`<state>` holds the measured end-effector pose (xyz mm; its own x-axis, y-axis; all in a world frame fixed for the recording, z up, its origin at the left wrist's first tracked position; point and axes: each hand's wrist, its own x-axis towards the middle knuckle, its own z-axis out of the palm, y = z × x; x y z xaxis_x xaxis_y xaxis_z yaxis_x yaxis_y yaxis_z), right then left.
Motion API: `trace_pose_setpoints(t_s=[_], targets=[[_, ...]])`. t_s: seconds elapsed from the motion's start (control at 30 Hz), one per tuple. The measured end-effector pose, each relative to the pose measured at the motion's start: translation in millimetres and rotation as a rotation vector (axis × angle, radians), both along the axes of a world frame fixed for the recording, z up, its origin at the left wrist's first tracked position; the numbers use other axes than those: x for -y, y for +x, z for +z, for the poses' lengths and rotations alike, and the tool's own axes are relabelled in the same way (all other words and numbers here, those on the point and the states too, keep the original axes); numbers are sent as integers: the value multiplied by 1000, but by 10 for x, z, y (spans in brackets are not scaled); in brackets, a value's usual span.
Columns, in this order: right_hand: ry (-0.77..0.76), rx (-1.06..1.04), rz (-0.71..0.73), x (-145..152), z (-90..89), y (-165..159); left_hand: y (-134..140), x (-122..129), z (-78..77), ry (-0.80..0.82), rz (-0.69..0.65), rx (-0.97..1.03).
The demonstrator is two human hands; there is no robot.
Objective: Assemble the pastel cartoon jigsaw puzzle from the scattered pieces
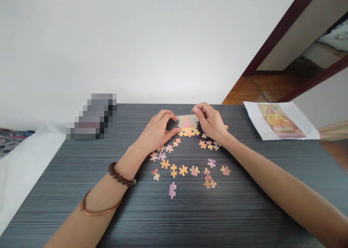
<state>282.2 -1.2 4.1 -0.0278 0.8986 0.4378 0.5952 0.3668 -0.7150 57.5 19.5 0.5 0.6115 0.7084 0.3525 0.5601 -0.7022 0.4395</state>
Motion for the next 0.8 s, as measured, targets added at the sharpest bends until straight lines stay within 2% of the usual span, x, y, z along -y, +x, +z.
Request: trace_pose_setpoints(t_s=[0.2,0.47,0.8], targets=[[-2,13,1,-11,-17,7,5,-5,-4,-1,7,-17],[81,261,174,0,-77,28,14,3,22,8,-29,5],[62,410,198,19,-102,26,13,-13,64,34,6,5]])
